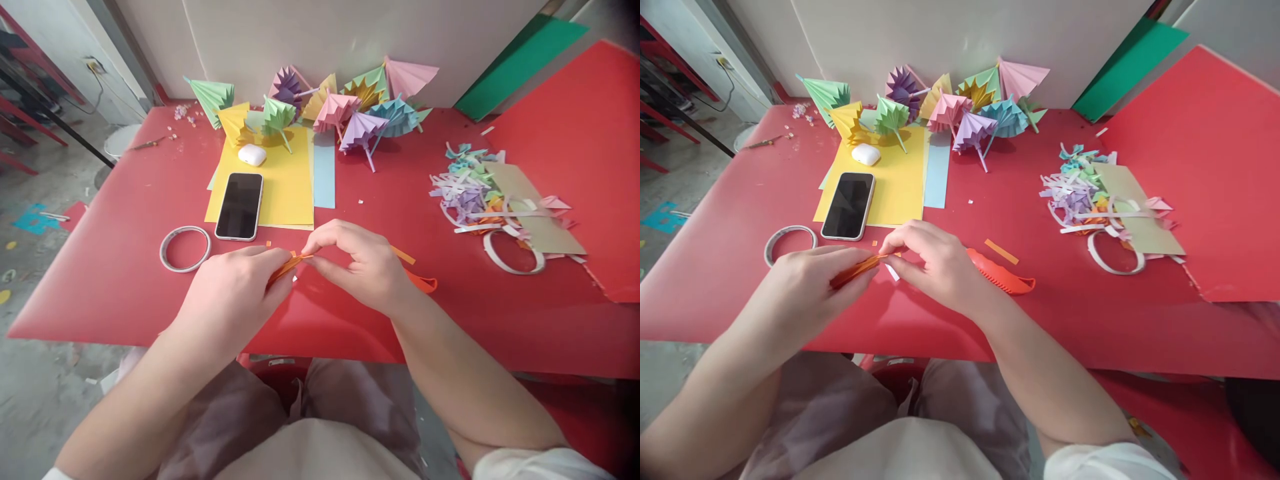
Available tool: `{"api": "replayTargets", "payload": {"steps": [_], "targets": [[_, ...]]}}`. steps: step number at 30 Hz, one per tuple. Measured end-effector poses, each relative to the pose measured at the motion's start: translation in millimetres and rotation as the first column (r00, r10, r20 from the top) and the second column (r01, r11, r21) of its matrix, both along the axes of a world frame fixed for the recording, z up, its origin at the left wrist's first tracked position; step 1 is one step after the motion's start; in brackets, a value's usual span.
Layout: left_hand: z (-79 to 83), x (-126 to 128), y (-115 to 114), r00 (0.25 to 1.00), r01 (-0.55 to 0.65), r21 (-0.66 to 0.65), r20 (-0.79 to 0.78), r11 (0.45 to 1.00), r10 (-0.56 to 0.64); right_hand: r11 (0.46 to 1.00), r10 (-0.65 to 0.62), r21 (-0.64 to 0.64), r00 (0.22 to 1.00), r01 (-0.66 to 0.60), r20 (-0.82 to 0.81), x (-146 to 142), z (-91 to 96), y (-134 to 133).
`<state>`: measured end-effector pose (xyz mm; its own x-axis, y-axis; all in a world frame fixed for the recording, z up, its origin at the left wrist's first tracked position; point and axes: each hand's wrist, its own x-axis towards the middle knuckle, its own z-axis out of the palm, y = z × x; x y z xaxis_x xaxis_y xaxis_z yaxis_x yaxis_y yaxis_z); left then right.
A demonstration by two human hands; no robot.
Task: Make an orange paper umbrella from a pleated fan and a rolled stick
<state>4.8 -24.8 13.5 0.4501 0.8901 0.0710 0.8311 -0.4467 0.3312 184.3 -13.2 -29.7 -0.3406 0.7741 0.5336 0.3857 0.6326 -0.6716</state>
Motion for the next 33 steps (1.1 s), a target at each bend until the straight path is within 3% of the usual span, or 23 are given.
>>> {"api": "replayTargets", "payload": {"steps": [4,12,17,25,30,33], "targets": [[0.2,-1,0,0.997,0.019,0.029,-0.078,0.999,-0.017,0.997,0.037,-0.072,0.999,-0.036,0.013,0,-0.1,0],[2.1,-6,6,0.996,0.059,-0.081,-0.059,0.995,-0.064,0.993,0.036,-0.11,0.999,-0.036,-0.007,0,0.6,0],[1.9,-3,3,0.988,0.035,-0.037,-0.146,0.999,-0.04,0.964,-0.02,-0.265,1.0,0.022,0.009,-2,3.5,-2],[-2.4,4,-7,0.953,0.014,0.196,-0.299,0.981,0.046,0.83,-0.076,-0.558,0.985,-0.023,-0.154,-5,1.2,0],[-3.3,7,-9,0.931,0.049,0.234,-0.364,0.971,0.041,0.684,-0.077,-0.716,0.963,-0.138,-0.259,-3,-2.8,5],[-4.1,9,-8,0.93,0.061,0.236,-0.367,0.97,0.031,0.631,-0.102,-0.759,0.952,-0.162,-0.288,-2,-2.6,7]]}}
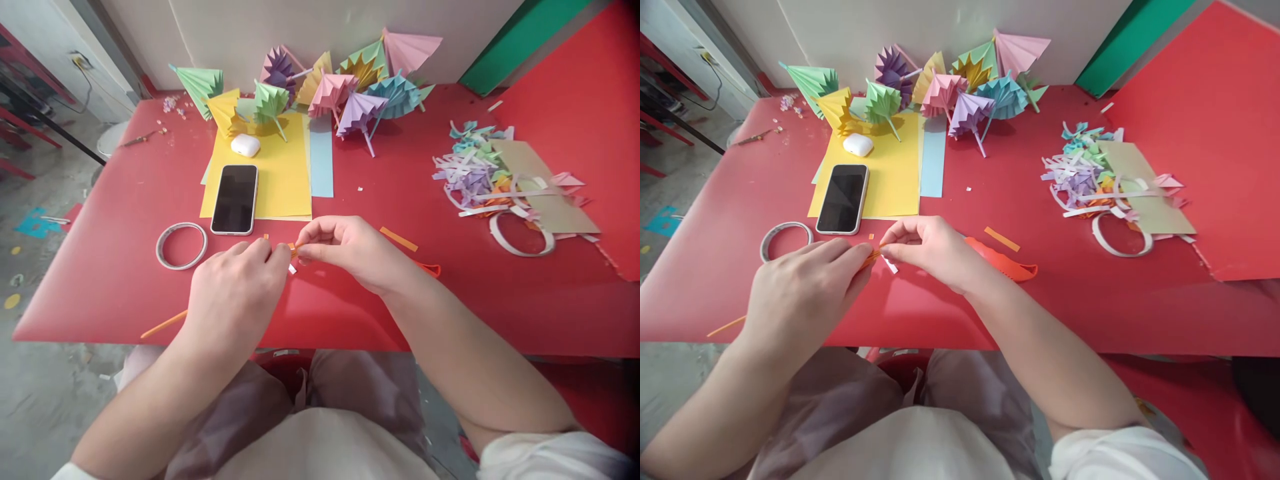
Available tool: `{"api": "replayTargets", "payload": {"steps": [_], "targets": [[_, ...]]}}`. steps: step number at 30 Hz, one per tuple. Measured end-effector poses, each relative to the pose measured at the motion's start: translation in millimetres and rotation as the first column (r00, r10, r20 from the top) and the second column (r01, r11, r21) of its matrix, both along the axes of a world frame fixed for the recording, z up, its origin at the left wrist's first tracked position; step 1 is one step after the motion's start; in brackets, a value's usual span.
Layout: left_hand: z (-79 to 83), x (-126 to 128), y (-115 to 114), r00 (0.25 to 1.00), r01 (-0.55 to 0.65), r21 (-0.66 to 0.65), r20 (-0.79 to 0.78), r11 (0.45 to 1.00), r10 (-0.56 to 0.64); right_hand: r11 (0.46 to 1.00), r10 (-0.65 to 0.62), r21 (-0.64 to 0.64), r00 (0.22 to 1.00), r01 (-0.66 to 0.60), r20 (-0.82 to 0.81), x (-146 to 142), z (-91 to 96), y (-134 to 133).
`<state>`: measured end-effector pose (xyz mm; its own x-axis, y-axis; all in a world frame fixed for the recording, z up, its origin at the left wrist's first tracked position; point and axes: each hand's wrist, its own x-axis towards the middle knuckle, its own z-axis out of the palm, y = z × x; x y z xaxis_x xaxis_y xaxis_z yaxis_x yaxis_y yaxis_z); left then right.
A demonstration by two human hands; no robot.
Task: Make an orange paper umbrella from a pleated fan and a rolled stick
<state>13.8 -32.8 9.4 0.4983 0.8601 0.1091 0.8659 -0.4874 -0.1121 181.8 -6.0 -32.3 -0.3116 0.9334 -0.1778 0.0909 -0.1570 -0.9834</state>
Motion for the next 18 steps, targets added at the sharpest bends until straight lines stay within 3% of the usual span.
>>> {"api": "replayTargets", "payload": {"steps": [7,10,13,18], "targets": [[-1.9,0,7,0.995,-0.001,-0.085,0.104,0.996,0.01,1.0,-0.006,-0.023,0.997,0.004,-0.081,0,1.3,2],[-1.2,-4,11,0.98,0.02,-0.187,0.197,0.982,0.017,1.0,-0.016,-0.016,0.992,0.014,-0.122,-1,2.9,1],[0.6,-7,16,0.938,0.072,-0.344,0.341,0.936,0.053,0.999,-0.047,0.015,0.987,0.05,-0.151,-3,5.6,-1],[1.8,-9,22,0.848,0.114,-0.562,0.485,0.82,0.215,0.996,-0.046,0.064,0.979,0.06,-0.2,-4,9.1,-4]]}}
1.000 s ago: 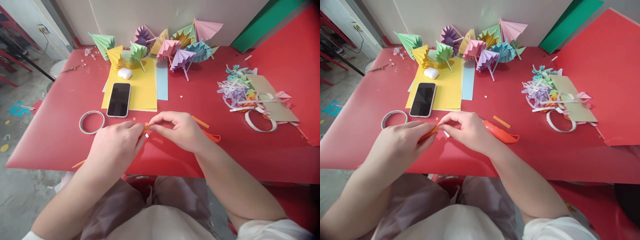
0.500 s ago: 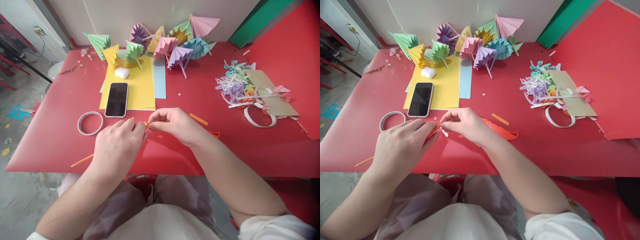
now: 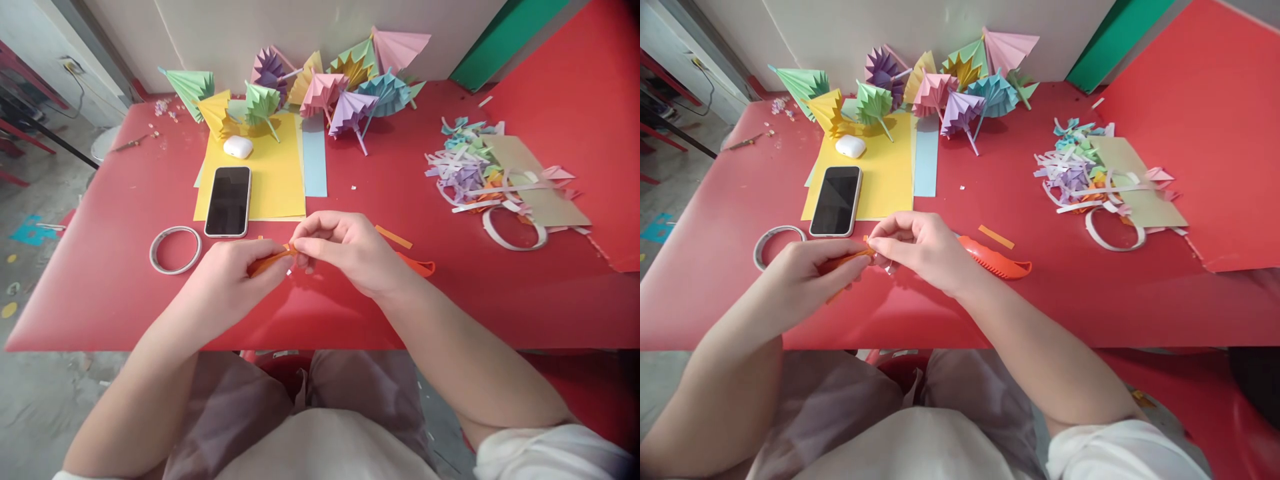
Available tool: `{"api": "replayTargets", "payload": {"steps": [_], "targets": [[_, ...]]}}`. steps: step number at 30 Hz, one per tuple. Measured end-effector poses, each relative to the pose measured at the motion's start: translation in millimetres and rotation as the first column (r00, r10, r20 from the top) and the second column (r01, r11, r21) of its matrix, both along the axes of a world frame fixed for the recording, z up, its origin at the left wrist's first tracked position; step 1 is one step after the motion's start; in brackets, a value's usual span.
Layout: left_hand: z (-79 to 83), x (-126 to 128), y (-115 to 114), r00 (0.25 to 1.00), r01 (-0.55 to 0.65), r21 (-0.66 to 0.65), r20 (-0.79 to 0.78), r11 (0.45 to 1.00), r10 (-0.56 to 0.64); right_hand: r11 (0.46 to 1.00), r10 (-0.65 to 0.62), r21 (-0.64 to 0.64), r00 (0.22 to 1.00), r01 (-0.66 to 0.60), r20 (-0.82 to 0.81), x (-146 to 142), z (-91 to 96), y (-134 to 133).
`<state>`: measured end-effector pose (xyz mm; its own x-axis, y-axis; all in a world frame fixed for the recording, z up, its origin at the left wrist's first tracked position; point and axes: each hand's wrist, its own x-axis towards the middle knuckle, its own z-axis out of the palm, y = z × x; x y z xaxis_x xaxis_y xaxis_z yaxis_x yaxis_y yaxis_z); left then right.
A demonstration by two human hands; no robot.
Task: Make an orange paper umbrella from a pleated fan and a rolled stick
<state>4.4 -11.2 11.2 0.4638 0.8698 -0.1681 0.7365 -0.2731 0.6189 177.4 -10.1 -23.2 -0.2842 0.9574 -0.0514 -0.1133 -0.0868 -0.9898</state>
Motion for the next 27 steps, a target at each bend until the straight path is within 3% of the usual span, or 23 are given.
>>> {"api": "replayTargets", "payload": {"steps": [7,12,17,19,22,27], "targets": [[2.7,1,5,0.99,0.003,-0.224,0.139,0.975,0.029,0.996,-0.016,0.085,0.996,0.008,0.088,3,1.1,-2],[-0.6,0,9,0.973,0.018,-0.322,0.222,0.946,0.057,0.95,-0.201,0.291,0.936,0.115,0.287,2,0.4,-6],[-1.5,-1,11,0.948,0.039,-0.406,0.304,0.913,0.095,0.919,-0.308,0.352,0.884,0.18,0.351,3,-3.2,-5],[-0.9,-2,11,0.921,0.037,-0.46,0.361,0.887,0.148,0.92,-0.286,0.351,0.908,0.172,0.305,6,-3.8,-3],[-1.9,-2,9,0.84,0.041,-0.577,0.462,0.815,0.285,0.939,-0.148,0.332,0.975,0.087,0.165,8,-2.4,-1],[-6.7,2,6,0.73,0.198,-0.728,0.556,0.656,0.397,0.965,0.013,0.262,0.999,-0.005,-0.03,5,0.0,-1]]}}
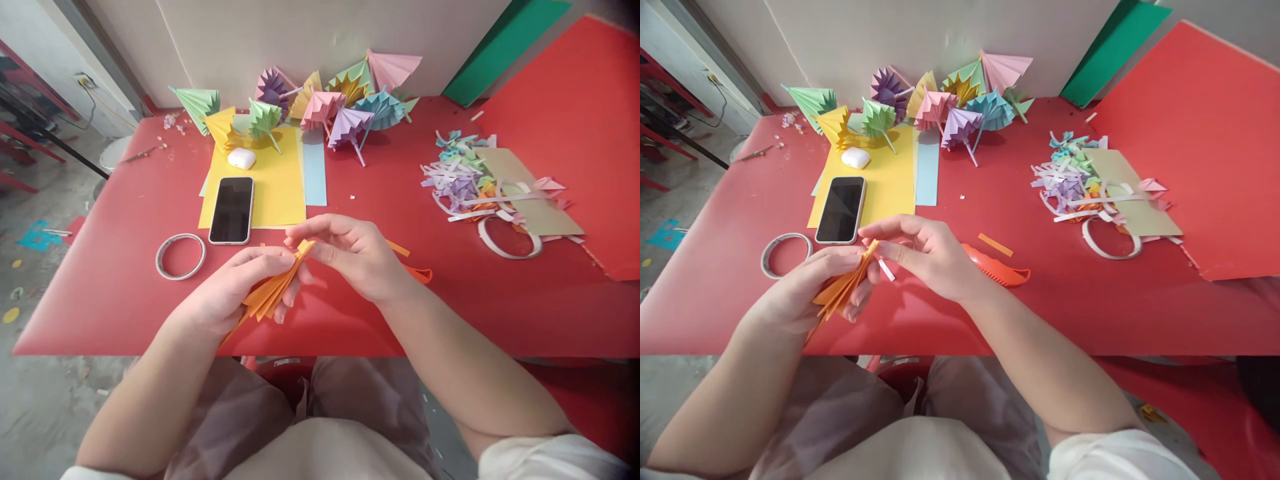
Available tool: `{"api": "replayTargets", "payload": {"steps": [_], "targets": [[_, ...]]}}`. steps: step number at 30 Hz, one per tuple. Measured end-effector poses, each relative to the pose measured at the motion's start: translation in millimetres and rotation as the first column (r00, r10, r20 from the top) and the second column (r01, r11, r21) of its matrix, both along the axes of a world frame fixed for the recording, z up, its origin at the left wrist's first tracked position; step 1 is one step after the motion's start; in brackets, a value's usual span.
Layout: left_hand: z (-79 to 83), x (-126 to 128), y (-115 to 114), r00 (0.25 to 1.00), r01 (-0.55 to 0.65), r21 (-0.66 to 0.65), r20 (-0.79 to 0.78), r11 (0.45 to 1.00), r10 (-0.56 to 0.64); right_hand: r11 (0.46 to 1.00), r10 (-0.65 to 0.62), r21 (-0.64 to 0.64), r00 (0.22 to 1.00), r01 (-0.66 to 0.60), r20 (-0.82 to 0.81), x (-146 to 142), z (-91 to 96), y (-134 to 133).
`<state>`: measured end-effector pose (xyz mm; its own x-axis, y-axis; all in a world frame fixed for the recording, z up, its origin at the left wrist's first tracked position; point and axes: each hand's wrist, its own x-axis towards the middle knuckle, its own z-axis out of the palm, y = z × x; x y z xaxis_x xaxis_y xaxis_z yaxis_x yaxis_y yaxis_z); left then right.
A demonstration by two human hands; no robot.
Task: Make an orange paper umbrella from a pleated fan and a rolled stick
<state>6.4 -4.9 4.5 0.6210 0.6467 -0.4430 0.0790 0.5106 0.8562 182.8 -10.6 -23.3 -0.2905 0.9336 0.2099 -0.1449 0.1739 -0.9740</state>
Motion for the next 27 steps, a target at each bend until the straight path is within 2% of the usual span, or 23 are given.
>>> {"api": "replayTargets", "payload": {"steps": [4,8,11,18,27], "targets": [[-3.1,1,0,0.997,0.025,-0.096,0.081,0.995,-0.017,0.994,0.061,-0.081,0.991,-0.071,-0.12,-2,-1.0,0],[-7.0,2,0,0.983,0.03,-0.119,0.186,0.992,-0.007,0.987,0.037,-0.15,0.985,-0.063,-0.17,-3,0.5,-2],[-8.3,5,-2,0.978,-0.02,-0.105,0.205,0.994,0.042,0.977,0.003,-0.209,0.982,-0.043,-0.188,-4,2.1,-3],[-6.2,12,-6,0.983,-0.168,0.063,0.091,0.984,0.162,0.967,-0.014,-0.253,0.977,-0.041,-0.213,-3,-0.4,-1],[-8.6,12,-6,0.983,-0.175,0.255,-0.009,0.951,0.184,0.967,0.011,-0.249,0.984,-0.056,-0.177,4,-1.9,1]]}}
